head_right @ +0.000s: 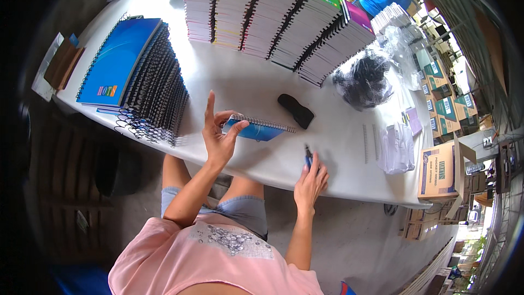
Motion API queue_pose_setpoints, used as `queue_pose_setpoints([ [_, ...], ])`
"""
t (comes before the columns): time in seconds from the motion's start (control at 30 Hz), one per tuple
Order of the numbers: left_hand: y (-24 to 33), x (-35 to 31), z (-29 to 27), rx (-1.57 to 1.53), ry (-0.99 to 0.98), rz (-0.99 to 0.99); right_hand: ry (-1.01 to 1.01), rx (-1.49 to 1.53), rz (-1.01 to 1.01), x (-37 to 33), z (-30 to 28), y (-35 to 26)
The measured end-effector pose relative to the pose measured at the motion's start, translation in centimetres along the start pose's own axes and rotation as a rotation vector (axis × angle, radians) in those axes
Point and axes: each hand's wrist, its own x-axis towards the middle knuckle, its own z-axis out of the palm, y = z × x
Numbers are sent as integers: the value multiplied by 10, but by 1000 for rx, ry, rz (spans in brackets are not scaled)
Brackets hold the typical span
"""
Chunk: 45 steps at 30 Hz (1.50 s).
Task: The person manually threads spiral bindings into pre-punched notebook pages and covers, using pliers to trim and crimp the ends of the wire. They process several notebooks, checking the alignment of the pages and the fit of the spiral before stacking the completed items on the table.
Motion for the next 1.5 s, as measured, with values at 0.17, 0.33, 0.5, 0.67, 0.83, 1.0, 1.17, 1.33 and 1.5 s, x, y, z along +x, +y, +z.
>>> queue_pose_setpoints([
  [0.17,9,-1,-1,205,-40,47,74,618,-273,2,-61,-79],
  [0.33,18,-1,-4,199,-33,64,72,339,-540,0,-69,-119],
  [0.5,17,-1,-8,230,-34,220,40,340,-529,2,-70,-125],
  [0.67,18,0,-6,178,-24,292,-53,321,-526,3,-68,-125],
  [0.83,6,-2,-6,140,-32,338,-221,538,-495,4,-68,-122],
  [1.0,1,0,-9,221,-58,685,-1077,1456,55,7,-61,-107],
  [1.17,15,0,-3,125,9,478,-542,957,-280,1,-41,-91],
  [1.33,36,7,13,-50,62,169,-155,-139,96,27,-26,-5],
  [1.5,64,2,15,-80,-6,50,-58,317,-170,44,-23,-11],
])
